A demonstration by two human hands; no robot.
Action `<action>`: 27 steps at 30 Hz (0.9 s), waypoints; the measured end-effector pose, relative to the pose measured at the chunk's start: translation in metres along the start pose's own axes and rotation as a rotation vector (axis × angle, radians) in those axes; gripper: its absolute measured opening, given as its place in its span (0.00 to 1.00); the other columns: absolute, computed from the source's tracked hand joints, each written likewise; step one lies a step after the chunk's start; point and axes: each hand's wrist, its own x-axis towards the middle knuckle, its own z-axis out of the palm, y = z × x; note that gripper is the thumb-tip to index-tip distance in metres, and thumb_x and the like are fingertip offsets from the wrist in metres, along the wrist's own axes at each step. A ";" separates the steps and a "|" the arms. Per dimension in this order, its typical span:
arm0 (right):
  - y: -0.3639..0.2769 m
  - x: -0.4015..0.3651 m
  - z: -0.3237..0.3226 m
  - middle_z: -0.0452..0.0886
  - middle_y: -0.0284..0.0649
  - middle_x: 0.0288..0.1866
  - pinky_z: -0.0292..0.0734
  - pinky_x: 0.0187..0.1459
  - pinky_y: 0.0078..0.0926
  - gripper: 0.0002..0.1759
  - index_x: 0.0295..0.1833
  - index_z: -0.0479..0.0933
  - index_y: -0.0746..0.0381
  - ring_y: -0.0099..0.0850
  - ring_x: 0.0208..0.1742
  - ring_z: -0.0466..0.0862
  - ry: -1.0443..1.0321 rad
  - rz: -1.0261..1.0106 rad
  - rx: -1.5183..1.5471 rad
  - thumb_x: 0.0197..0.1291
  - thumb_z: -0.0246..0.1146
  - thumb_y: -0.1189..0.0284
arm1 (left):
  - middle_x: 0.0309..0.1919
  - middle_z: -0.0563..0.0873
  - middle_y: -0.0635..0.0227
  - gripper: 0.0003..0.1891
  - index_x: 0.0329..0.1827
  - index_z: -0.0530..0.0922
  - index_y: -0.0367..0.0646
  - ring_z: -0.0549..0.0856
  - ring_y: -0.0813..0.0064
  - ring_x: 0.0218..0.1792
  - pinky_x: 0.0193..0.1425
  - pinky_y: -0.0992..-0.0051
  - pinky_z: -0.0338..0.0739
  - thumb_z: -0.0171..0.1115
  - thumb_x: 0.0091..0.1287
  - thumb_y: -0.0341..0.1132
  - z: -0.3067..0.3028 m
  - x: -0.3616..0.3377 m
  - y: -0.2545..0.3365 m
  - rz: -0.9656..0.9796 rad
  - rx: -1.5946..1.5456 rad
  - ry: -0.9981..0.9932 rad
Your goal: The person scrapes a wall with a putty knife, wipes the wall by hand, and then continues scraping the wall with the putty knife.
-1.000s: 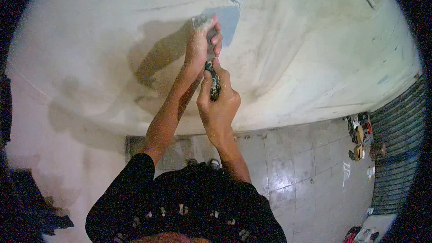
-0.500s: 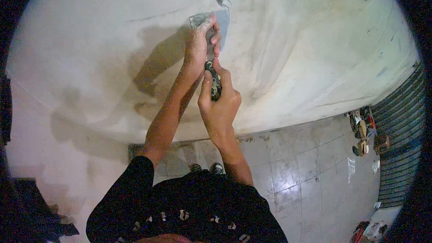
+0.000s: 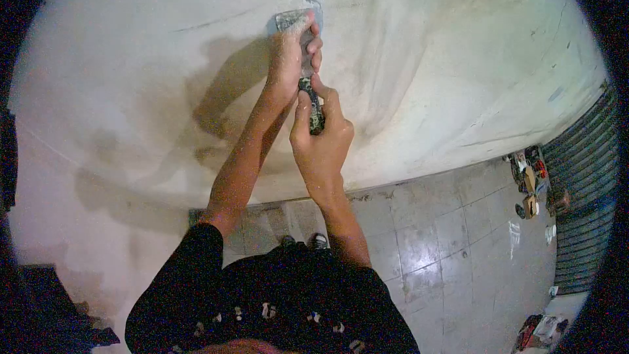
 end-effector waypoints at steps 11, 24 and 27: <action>0.020 -0.013 -0.006 0.78 0.35 0.24 0.55 0.21 0.17 0.11 0.51 0.77 0.68 0.15 0.20 0.63 0.035 -0.033 -0.029 0.66 0.62 0.74 | 0.12 0.70 0.72 0.13 0.27 0.74 0.43 0.71 0.75 0.08 0.10 0.74 0.64 0.57 0.68 0.41 -0.008 0.000 -0.028 -0.037 -0.033 -0.024; 0.242 -0.143 -0.041 0.79 0.51 0.24 0.75 0.26 0.35 0.22 0.64 0.70 0.59 0.44 0.23 0.82 -0.230 0.120 -0.420 0.66 0.60 0.70 | 0.31 0.85 0.68 0.25 0.59 0.79 0.47 0.82 0.75 0.30 0.37 0.74 0.80 0.64 0.65 0.52 -0.166 -0.055 -0.216 -0.308 0.479 -0.061; 0.485 -0.375 -0.164 0.83 0.51 0.35 0.77 0.36 0.50 0.16 0.46 0.79 0.59 0.54 0.38 0.83 -0.727 0.685 -0.941 0.60 0.60 0.60 | 0.34 0.85 0.65 0.25 0.62 0.75 0.48 0.83 0.73 0.32 0.38 0.72 0.79 0.61 0.66 0.51 -0.361 -0.208 -0.338 -0.815 1.057 0.002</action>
